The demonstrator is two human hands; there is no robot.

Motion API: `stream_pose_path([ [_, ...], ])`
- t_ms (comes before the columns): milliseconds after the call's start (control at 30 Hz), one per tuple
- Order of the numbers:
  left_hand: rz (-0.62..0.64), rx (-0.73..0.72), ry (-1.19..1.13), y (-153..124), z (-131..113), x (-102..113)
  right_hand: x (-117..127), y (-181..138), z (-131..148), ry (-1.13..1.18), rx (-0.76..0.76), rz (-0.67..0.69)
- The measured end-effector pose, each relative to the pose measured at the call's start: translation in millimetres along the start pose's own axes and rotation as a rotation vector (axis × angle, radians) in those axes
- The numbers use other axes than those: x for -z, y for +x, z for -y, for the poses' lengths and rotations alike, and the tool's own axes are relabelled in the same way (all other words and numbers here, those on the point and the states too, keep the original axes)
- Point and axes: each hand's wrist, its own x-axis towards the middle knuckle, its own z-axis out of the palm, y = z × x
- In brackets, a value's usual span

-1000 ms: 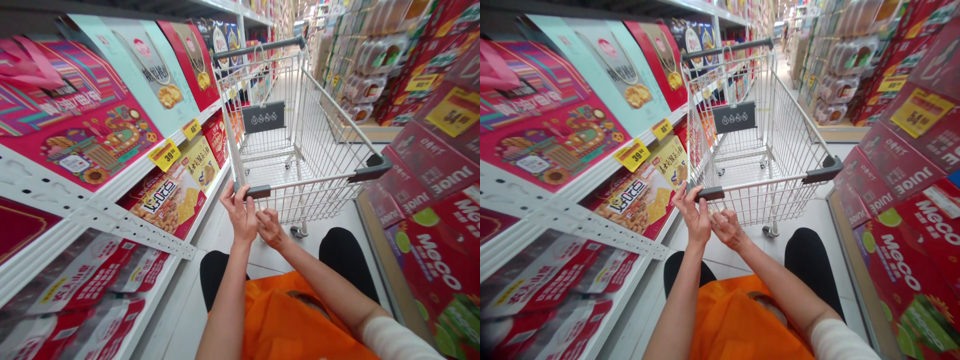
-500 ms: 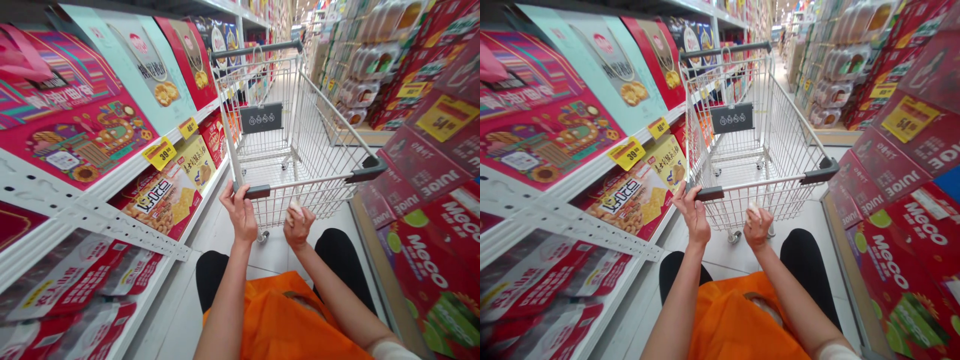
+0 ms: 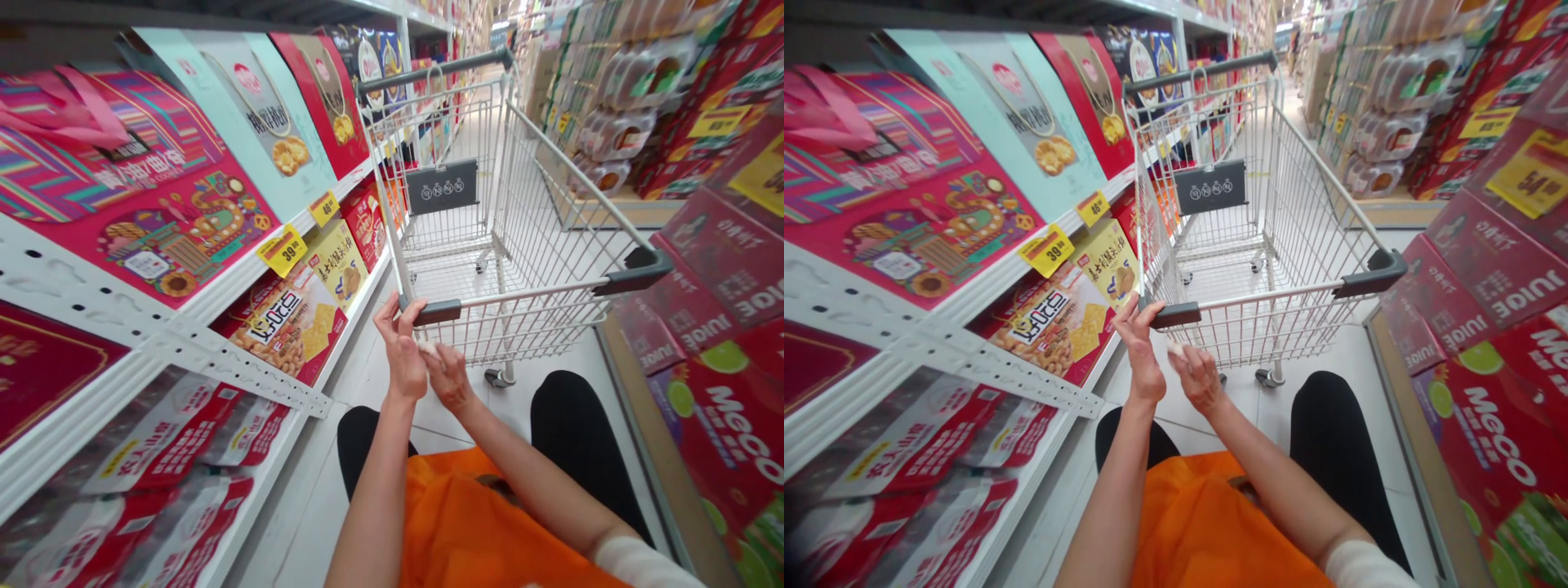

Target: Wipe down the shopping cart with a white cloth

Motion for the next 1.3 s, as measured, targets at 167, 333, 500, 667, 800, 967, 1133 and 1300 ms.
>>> stream_pose_path([
  [167, -0.025, 0.004, -0.018, -1.1, 1.2, -5.8, 40.6, 0.2, -41.0, -0.103, -0.055, -0.167],
  [333, -0.075, 0.011, -0.043, -2.0, 2.2, -12.0, 37.5, 8.2, -27.2, -0.01, -0.047, -0.117],
  [500, -0.043, 0.017, -0.014, -2.5, 4.0, -7.4, 20.1, 17.4, 3.6, 0.118, -0.042, -0.011],
  [667, -0.02, 0.02, -0.006, -2.0, 3.9, -4.6, 34.7, 3.7, -23.4, 0.033, 0.012, 0.058],
  [800, -0.044, 0.013, -0.022, -2.0, 3.3, -9.7, 56.6, -7.9, -68.8, -0.156, 0.017, -0.062],
  [967, -0.09, -0.001, -0.045, -1.4, 3.6, -16.9, 68.0, -8.6, -87.7, -0.253, -0.078, -0.143],
  [1133, -0.079, 0.005, -0.015, -1.3, 3.2, -16.2, 61.9, -11.4, -83.2, -0.239, -0.128, -0.172],
  [1300, -0.088, 0.005, -0.016, -2.2, 3.3, -15.7, 55.3, -18.0, -78.3, -0.144, -0.138, -0.225],
])
